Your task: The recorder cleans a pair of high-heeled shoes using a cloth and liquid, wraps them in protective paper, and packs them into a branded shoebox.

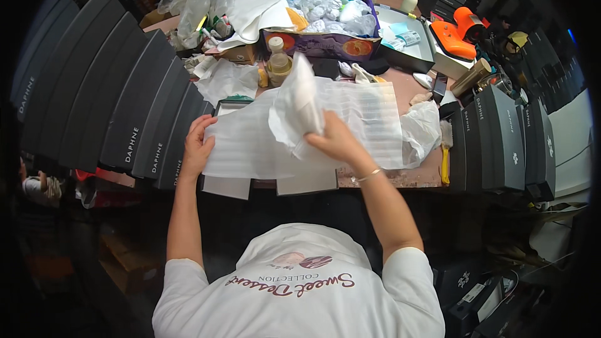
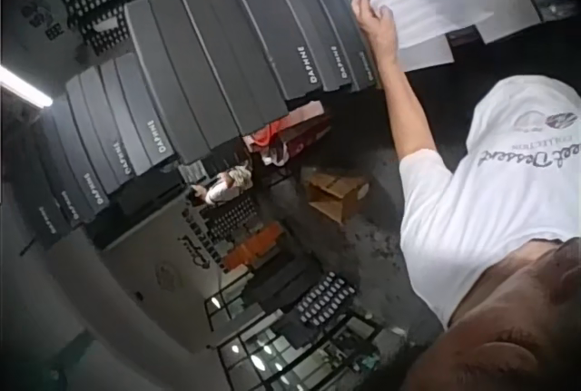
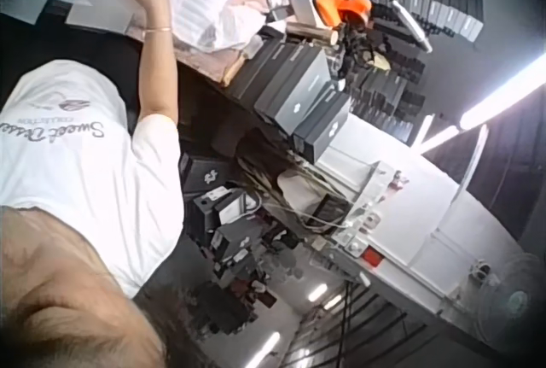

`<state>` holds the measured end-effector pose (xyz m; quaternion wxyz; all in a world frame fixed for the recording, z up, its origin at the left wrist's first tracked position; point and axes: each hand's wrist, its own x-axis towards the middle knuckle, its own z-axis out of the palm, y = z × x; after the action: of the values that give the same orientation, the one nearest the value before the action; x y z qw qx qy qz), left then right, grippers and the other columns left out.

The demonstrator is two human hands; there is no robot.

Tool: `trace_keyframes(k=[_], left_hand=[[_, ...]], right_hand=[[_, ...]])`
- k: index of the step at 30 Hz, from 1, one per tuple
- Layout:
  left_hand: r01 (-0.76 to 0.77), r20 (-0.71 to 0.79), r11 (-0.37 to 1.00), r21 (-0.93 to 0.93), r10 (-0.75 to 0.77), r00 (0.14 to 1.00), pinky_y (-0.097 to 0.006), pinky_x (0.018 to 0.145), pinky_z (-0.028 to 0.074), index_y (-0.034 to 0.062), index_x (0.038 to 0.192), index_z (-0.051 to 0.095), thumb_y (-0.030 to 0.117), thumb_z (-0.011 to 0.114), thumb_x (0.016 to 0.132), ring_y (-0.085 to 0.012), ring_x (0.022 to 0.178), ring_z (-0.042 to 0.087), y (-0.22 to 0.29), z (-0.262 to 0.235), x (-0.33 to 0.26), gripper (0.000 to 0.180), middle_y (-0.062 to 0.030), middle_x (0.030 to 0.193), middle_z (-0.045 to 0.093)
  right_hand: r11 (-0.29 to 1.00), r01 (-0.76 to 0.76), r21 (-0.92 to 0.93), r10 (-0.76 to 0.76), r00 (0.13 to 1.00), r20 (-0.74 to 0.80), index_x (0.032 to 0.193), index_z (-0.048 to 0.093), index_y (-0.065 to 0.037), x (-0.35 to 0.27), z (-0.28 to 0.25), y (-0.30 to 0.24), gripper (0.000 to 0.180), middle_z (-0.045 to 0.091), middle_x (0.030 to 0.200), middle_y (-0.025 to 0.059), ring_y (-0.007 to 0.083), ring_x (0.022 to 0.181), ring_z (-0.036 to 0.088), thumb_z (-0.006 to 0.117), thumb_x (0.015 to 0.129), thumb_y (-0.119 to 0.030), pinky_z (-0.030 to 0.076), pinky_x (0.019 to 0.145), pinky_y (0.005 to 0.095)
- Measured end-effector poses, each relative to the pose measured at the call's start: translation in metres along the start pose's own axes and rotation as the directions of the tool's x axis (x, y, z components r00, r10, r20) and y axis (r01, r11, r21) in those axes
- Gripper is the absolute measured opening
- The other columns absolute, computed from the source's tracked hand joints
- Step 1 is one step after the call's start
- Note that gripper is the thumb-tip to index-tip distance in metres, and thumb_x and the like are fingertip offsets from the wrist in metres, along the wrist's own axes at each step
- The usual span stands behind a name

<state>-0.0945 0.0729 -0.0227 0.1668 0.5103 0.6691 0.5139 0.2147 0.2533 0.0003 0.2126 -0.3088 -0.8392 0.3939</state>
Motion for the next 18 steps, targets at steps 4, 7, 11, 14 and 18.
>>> trace_keyframes(k=[4, 7, 11, 14, 18], left_hand=[[-0.079, 0.076, 0.996, -0.047, 0.082, 0.994, -0.02, 0.065, 0.037, 0.0072, 0.111, 0.065, -0.007, 0.052, 0.075, -0.0069, 0.084, 0.049, 0.031, 0.052, 0.014, 0.041, -0.0027, 0.119, 0.054], [-0.057, 0.12, 0.973, -0.223, 0.085, 0.989, -0.023, 0.065, 0.042, 0.0066, 0.108, 0.065, -0.003, 0.054, 0.077, -0.0102, 0.074, 0.05, 0.068, 0.096, 0.022, 0.034, -0.0059, 0.115, 0.054], [-0.125, 0.156, 0.94, -0.318, 0.182, 0.971, -0.023, 0.068, 0.045, 0.0053, 0.109, 0.063, -0.004, 0.056, 0.08, -0.0076, 0.074, 0.05, 0.089, 0.116, 0.036, 0.031, -0.0055, 0.118, 0.051], [-0.098, 0.256, 0.93, -0.354, 0.197, 0.946, -0.021, 0.069, 0.046, 0.0051, 0.11, 0.062, -0.002, 0.059, 0.083, -0.0056, 0.078, 0.05, 0.103, 0.14, 0.043, 0.028, -0.0053, 0.119, 0.049], [-0.116, 0.159, 0.904, -0.411, 0.197, 0.968, -0.021, 0.068, 0.047, 0.0052, 0.112, 0.061, 0.001, 0.062, 0.085, -0.0076, 0.077, 0.052, 0.118, 0.16, 0.047, 0.027, -0.006, 0.118, 0.049]], right_hand=[[0.914, -0.213, -0.345, 0.271, 0.954, 0.128, 0.131, 0.044, 0.004, 0.0, 0.097, 0.059, 0.073, 0.054, 0.11, 0.0311, 0.0439, 0.101, 0.057, 0.065, 0.071, -0.032, 0.048, 0.089, 0.0459], [0.913, -0.29, -0.286, 0.321, 0.945, 0.069, 0.135, 0.041, 0.003, -0.006, 0.112, 0.067, 0.073, 0.052, 0.117, 0.0316, 0.044, 0.106, 0.056, 0.065, 0.073, -0.027, 0.046, 0.092, 0.0456], [0.988, 0.137, -0.064, -0.141, 0.989, -0.053, 0.133, 0.042, 0.003, -0.029, 0.076, 0.041, 0.066, 0.051, 0.124, 0.0292, 0.0437, 0.11, 0.054, 0.068, 0.078, -0.021, 0.044, 0.096, 0.0417], [0.979, 0.078, 0.19, -0.093, 0.993, 0.073, 0.126, 0.049, 0.003, -0.054, 0.046, 0.005, 0.053, 0.057, 0.119, 0.0228, 0.0365, 0.106, 0.058, 0.068, 0.082, -0.018, 0.044, 0.092, 0.0396], [0.972, -0.114, 0.206, 0.152, 0.971, -0.182, 0.103, 0.061, 0.002, -0.044, 0.053, 0.006, 0.028, 0.063, 0.091, 0.0147, 0.0217, 0.084, 0.058, 0.064, 0.089, -0.022, 0.045, 0.074, 0.0361]])
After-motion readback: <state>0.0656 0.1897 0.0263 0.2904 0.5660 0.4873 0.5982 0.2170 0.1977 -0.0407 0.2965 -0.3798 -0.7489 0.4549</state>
